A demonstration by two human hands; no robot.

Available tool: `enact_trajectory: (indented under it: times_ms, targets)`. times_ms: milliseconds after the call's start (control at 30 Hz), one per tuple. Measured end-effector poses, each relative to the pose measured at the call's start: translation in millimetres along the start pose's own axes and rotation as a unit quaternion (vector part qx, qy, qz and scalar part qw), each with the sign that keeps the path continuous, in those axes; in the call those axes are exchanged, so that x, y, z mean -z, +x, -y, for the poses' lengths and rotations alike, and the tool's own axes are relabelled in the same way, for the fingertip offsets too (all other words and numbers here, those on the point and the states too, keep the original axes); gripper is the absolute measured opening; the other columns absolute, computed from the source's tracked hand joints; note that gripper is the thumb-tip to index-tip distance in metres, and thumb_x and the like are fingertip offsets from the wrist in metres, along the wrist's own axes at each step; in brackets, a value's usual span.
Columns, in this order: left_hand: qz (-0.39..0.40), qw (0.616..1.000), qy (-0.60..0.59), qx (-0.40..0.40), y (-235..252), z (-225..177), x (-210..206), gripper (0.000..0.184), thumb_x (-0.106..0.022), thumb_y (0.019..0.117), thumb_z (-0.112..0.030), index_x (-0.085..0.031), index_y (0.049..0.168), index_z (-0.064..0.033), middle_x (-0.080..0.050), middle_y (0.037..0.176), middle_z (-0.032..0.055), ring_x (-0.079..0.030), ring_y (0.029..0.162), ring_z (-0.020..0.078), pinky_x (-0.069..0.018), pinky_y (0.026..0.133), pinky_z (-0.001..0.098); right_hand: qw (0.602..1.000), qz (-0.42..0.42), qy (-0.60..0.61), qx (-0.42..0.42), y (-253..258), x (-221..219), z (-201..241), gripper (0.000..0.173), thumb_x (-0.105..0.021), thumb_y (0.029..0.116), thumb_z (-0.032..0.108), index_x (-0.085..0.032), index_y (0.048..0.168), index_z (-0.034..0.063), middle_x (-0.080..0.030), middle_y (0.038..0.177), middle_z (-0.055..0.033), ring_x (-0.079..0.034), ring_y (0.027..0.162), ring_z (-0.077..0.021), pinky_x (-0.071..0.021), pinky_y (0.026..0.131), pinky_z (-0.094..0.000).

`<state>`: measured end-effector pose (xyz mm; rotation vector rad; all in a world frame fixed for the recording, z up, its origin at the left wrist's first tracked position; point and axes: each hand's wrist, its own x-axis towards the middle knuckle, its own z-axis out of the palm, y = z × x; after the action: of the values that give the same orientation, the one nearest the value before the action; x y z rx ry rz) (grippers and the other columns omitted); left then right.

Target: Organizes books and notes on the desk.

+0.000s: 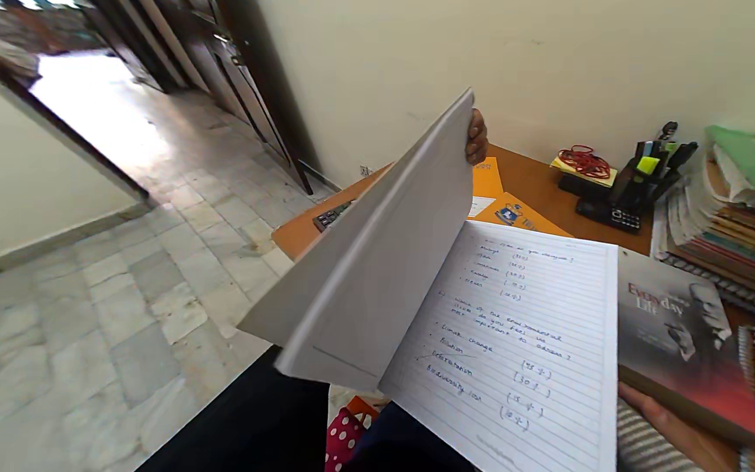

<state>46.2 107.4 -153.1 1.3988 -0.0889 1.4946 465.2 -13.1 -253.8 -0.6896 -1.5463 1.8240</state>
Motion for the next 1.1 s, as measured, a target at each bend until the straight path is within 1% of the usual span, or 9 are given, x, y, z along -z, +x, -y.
enact_trajectory:
  times_ms: [133,267,433,500,567,733,900,1033,1100]
  targets:
    - [-0.180,0.970,0.142,0.079,11,12,-37,0.053,-0.014,0.1110,-0.021,-0.048,0.070,-0.0198,-0.055,0.050,-0.0095,-0.053,0.041,-0.0015,-0.0457,0.041,0.0151,1.000,-0.008,-0.004,0.004,-1,-6,5,0.043,-0.042,0.1097,0.037,-0.071,0.121,0.0077,-0.075,0.111,0.0040,-0.069,0.100,-0.0031,-0.0562,0.094,-0.0250]
    - [-0.324,0.878,0.299,0.186,24,29,-92,0.050,-0.026,0.1134,-0.028,-0.050,0.074,-0.0098,-0.050,0.054,-0.0045,-0.049,0.044,0.0013,-0.0432,0.044,0.0175,1.000,-0.016,0.006,-0.007,-2,-11,11,0.041,-0.043,0.1095,0.036,-0.070,0.121,0.0076,-0.075,0.111,0.0041,-0.069,0.100,-0.0031,-0.0564,0.093,-0.0246]
    - [-0.094,0.803,0.520,0.275,18,60,-104,0.043,-0.038,0.1114,-0.021,-0.066,0.099,0.0091,-0.062,0.082,0.0109,-0.058,0.074,0.0130,-0.0505,0.072,0.0331,1.000,-0.018,0.017,-0.011,-4,-15,15,0.038,-0.040,0.1102,0.029,-0.069,0.122,0.0068,-0.075,0.111,0.0050,-0.069,0.100,-0.0024,-0.0567,0.093,-0.0234]
    - [0.004,0.759,0.558,0.337,13,71,-98,0.041,-0.041,0.1105,-0.021,-0.067,0.114,0.0102,-0.068,0.107,0.0235,-0.065,0.100,0.0289,-0.0500,0.092,0.0467,0.999,-0.023,0.021,-0.026,-5,-20,20,0.037,-0.037,0.1103,0.021,-0.069,0.121,0.0063,-0.075,0.112,0.0051,-0.070,0.102,-0.0033,-0.0579,0.094,-0.0249]
    - [0.067,0.713,0.555,0.423,9,75,-89,0.044,-0.043,0.1109,-0.026,-0.062,0.129,0.0095,-0.061,0.132,0.0289,-0.058,0.126,0.0388,-0.0406,0.109,0.0558,0.999,-0.024,0.025,-0.040,-6,-22,23,0.038,-0.034,0.1102,0.017,-0.068,0.123,0.0048,-0.075,0.116,0.0044,-0.070,0.106,-0.0036,-0.0571,0.097,-0.0263]
    - [0.106,0.672,0.517,0.519,2,69,-64,0.054,-0.039,0.1111,-0.037,-0.066,0.119,0.0090,-0.066,0.113,0.0257,-0.062,0.105,0.0317,-0.0449,0.096,0.0539,0.999,-0.010,0.036,-0.035,-6,-17,14,0.040,-0.039,0.1106,0.027,-0.067,0.127,0.0032,-0.073,0.120,0.0012,-0.068,0.109,-0.0048,-0.0559,0.098,-0.0268]
    - [0.140,0.711,0.486,0.488,-1,56,-59,0.037,-0.043,0.1106,-0.024,-0.066,0.100,0.0030,-0.061,0.083,0.0051,-0.055,0.073,0.0067,-0.0476,0.071,0.0271,0.999,-0.007,0.025,-0.037,-10,-17,11,0.042,-0.033,0.1104,0.021,-0.065,0.126,0.0003,-0.072,0.120,0.0000,-0.068,0.108,-0.0047,-0.0559,0.098,-0.0264]
    - [0.100,0.733,0.514,0.434,23,25,-91,0.034,-0.040,0.1103,-0.018,-0.066,0.099,0.0013,-0.060,0.078,-0.0004,-0.054,0.069,0.0007,-0.0487,0.068,0.0213,0.994,-0.033,0.084,-0.056,-37,-12,4,0.047,-0.039,0.1093,0.037,-0.065,0.129,0.0027,-0.074,0.117,-0.0005,-0.069,0.105,-0.0061,-0.0565,0.094,-0.0273]
    - [0.046,0.750,0.517,0.411,42,15,-106,0.032,-0.038,0.1106,-0.016,-0.064,0.096,-0.0020,-0.058,0.073,-0.0034,-0.055,0.065,-0.0013,-0.0493,0.062,0.0184,0.989,-0.078,0.106,-0.066,-54,-18,10,0.043,-0.034,0.1086,0.032,-0.067,0.123,0.0067,-0.075,0.110,0.0035,-0.070,0.101,-0.0023,-0.0567,0.091,-0.0233]
